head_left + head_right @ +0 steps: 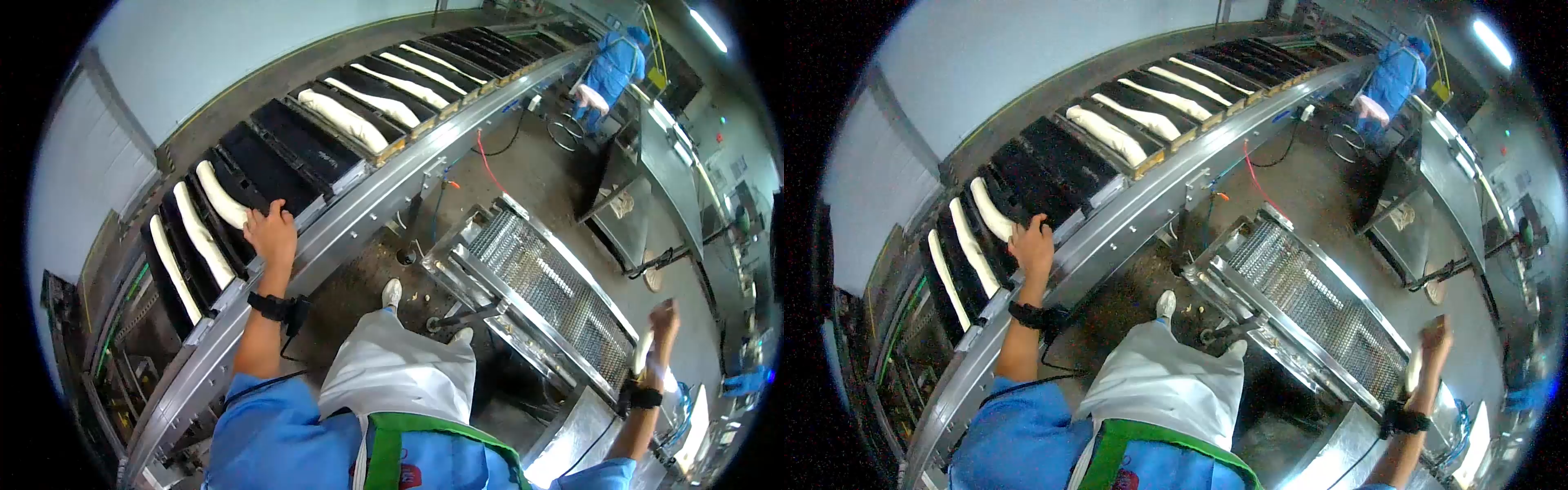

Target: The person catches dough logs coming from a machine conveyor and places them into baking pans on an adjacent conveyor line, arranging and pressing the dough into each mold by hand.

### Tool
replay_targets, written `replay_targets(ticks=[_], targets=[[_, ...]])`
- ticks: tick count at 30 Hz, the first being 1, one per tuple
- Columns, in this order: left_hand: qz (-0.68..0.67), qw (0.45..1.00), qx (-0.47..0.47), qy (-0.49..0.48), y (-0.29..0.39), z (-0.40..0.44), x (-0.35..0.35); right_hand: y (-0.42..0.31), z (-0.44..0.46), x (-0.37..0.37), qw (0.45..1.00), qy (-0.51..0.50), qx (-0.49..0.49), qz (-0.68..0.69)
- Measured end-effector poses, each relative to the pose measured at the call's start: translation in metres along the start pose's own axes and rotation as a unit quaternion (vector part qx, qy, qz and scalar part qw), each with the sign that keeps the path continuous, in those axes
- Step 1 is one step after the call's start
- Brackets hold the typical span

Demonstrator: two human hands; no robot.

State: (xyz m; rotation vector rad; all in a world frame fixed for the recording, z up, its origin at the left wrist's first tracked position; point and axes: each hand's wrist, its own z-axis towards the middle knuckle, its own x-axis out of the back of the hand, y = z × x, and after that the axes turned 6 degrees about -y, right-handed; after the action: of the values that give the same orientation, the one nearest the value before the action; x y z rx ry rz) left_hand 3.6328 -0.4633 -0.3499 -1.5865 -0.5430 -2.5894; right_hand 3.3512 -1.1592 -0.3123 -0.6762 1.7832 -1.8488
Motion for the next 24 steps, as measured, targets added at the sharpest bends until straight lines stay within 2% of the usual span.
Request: replay_targets(ticks=[1,2,3,4,5,6,8,9,10,11,13,14,15,16,17,18,19,20,23,24], targets=[[-0.008,1.0,-0.009,0.003,-0.002,-0.001,0.001,-0.039,-0.005,-0.024,0.982,-0.04,0.089,-0.163],[-0.015,1.0,-0.02,0.009,0.003,0.003,-0.014,-0.078,-0.01,-0.048,0.93,-0.047,0.188,-0.313],[-0.014,1.0,-0.017,0.009,0.003,0.003,-0.011,-0.117,-0.023,-0.079,0.941,-0.075,0.206,-0.257],[-0.022,1.0,-0.021,0.006,0.003,0.003,-0.009,-0.146,-0.032,-0.113,0.946,-0.024,0.238,-0.219],[-0.03,0.999,-0.024,0.002,0.004,0.001,-0.006,-0.175,-0.039,-0.135,0.936,-0.092,0.255,-0.226],[-0.041,0.999,-0.022,-0.007,0.005,0.001,-0.004,-0.193,-0.042,-0.163,0.943,-0.089,0.276,-0.163],[-0.04,0.999,-0.021,-0.006,0.006,0.003,-0.004,-0.224,-0.06,-0.222,0.93,-0.177,0.281,-0.158],[-0.041,0.999,-0.025,-0.009,0.009,0.007,-0.015,-0.22,-0.048,-0.25,0.933,-0.198,0.282,-0.106],[-0.048,0.998,-0.028,-0.004,0.01,0.007,-0.014,-0.222,-0.067,-0.295,0.944,-0.152,0.288,-0.061],[-0.047,0.999,-0.025,-0.001,0.01,0.008,-0.015,-0.222,-0.069,-0.324,0.933,-0.215,0.287,-0.04],[-0.042,0.998,-0.033,0.019,0.01,0.006,-0.02,-0.202,-0.079,-0.396,0.919,-0.271,0.281,0.055],[-0.049,0.998,-0.04,0.021,0.009,0.008,-0.022,-0.193,-0.092,-0.428,0.913,-0.307,0.267,0.043],[-0.05,0.998,-0.04,0.024,0.01,0.008,-0.02,-0.182,-0.105,-0.463,0.916,-0.295,0.271,0.008],[-0.056,0.997,-0.042,0.027,0.012,0.01,-0.023,-0.154,-0.095,-0.498,0.91,-0.286,0.279,-0.108],[-0.061,0.997,-0.044,0.031,0.013,0.008,-0.021,-0.141,-0.111,-0.523,0.863,-0.353,0.304,-0.194],[-0.061,0.996,-0.047,0.032,0.013,0.008,-0.021,-0.098,-0.108,-0.549,0.831,-0.5,0.237,-0.055],[-0.066,0.997,-0.04,0.022,0.013,0.009,-0.022,-0.083,-0.119,-0.559,0.784,-0.551,0.227,-0.175],[-0.072,0.997,-0.034,0.012,0.013,0.011,-0.021,-0.078,-0.134,-0.554,0.759,-0.556,0.243,-0.236],[-0.059,0.998,-0.021,-0.006,0.02,0.013,-0.019,-0.057,-0.124,-0.509,0.718,-0.595,0.266,-0.242],[-0.064,0.997,-0.03,-0.007,0.022,0.012,-0.016,-0.049,-0.115,-0.481,0.732,-0.579,0.258,-0.252]])
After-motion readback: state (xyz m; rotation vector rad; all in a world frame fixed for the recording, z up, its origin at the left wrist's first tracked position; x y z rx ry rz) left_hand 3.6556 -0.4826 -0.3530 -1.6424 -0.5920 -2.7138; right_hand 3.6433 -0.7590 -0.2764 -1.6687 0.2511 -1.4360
